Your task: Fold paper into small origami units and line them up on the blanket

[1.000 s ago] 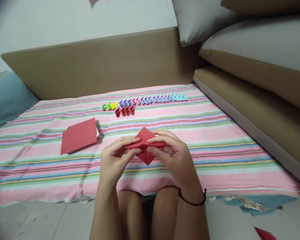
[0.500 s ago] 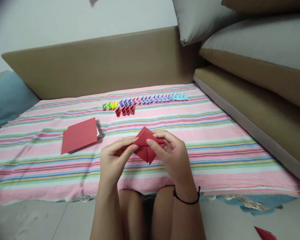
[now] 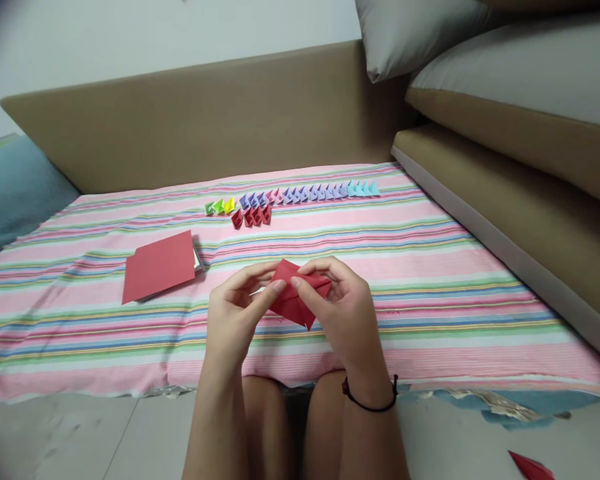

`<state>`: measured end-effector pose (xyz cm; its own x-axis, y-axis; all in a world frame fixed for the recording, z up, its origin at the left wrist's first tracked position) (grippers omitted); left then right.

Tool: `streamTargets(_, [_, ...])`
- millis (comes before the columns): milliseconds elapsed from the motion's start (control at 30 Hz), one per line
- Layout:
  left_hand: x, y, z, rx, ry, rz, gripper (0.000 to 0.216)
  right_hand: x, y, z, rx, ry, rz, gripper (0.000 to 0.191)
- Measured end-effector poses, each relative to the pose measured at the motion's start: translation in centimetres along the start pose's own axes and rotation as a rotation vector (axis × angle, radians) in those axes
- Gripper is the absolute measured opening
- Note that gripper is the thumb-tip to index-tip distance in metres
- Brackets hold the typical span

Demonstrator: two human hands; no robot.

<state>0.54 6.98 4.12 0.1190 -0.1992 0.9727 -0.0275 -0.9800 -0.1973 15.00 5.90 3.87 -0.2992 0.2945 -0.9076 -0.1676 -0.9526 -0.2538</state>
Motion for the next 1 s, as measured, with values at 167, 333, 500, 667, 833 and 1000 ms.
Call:
streamTargets(167, [-0.67, 0.05, -0.10, 0.080, 0.027, -0.079, 0.015, -0.23, 0.22, 0.14, -0.012, 0.038, -0.016, 0.009])
streamTargets(333, [-0.74, 0.10, -0.21, 0.095, 0.059, -0.099, 0.012, -0.16, 0.29, 0.14, -0.007, 0.066, -0.015, 0.012])
streamTargets(500, [-0.53, 0.13, -0.19, 0.069, 0.052, -0.100, 0.013, -0.23, 0.34, 0.17, -0.025, 0.087, -0.016, 0.017])
streamTargets(667, [-0.26, 0.21, -0.46, 0.081, -0.034, -0.084, 0.011, -0.41, 0.42, 0.22, -0.045, 0.107, -0.034, 0.018])
streamTargets(833, [-0.17, 0.26, -0.47, 0.067, -0.060, -0.072, 0.011, -0.55, 0.49, 0.28, -0.057, 0.126, -0.040, 0.016])
streamTargets(1000, [-0.05, 0.21, -0.54, 0.073, -0.063, -0.068, 0.012, -0.64, 0.50, 0.27, -0.053, 0.141, -0.030, 0.015])
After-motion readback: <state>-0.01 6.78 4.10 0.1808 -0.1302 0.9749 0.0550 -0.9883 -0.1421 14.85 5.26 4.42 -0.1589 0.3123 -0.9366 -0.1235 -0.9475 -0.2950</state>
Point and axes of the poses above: each hand's wrist, its own y-axis away from the middle knuckle, its own z-axis out of the palm, x = y × z, the point moved 7 cm from there along -y, towards the middle knuckle, and after that the axes turned 14 degrees about -y, right-handed, at the moved point
